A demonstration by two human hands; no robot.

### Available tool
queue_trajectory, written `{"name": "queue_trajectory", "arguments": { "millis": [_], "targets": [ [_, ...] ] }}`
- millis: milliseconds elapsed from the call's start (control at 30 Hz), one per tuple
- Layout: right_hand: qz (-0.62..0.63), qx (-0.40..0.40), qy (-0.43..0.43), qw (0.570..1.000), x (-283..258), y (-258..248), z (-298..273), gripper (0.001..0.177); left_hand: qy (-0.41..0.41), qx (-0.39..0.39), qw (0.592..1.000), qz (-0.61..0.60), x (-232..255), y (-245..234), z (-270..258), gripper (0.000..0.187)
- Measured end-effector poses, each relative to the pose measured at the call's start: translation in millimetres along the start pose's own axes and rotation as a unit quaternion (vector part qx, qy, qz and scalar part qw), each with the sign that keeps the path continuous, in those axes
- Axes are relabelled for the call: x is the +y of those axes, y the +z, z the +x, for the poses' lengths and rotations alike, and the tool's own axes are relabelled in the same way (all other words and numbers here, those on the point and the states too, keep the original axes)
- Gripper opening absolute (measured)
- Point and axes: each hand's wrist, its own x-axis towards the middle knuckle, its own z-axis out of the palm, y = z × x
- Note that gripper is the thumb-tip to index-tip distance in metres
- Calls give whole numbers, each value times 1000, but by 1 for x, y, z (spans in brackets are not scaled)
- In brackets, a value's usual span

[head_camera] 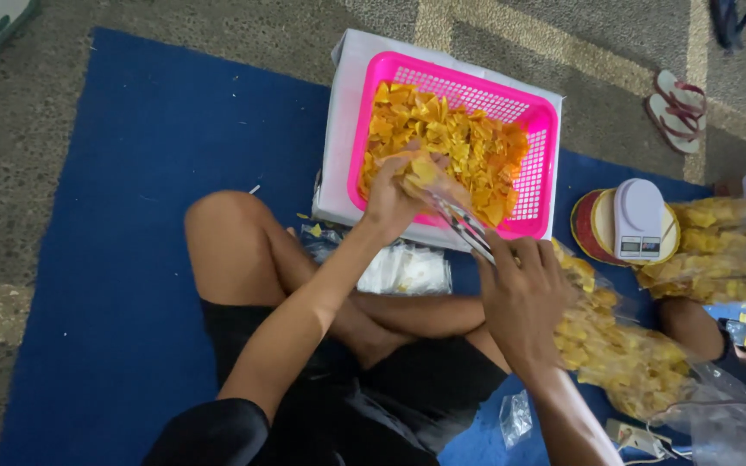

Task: Packaging snacks into small plastic bags using hands and tongs

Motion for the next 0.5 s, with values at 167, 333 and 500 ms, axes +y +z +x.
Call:
{"name": "queue_trajectory", "arguments": {
  "millis": [167, 333, 500],
  "targets": [
    [-4, 5, 0, 1000, -1, 7, 0, 19, 5, 26, 1000, 10, -2, 0, 1, 40],
    [20, -11, 22, 999, 1, 7, -1, 24, -10, 34, 999, 17, 3, 10, -3, 37],
    [32, -3, 43, 999, 10, -7, -2, 27, -10, 54, 998, 28, 5, 21, -8, 32]
  ]
}}
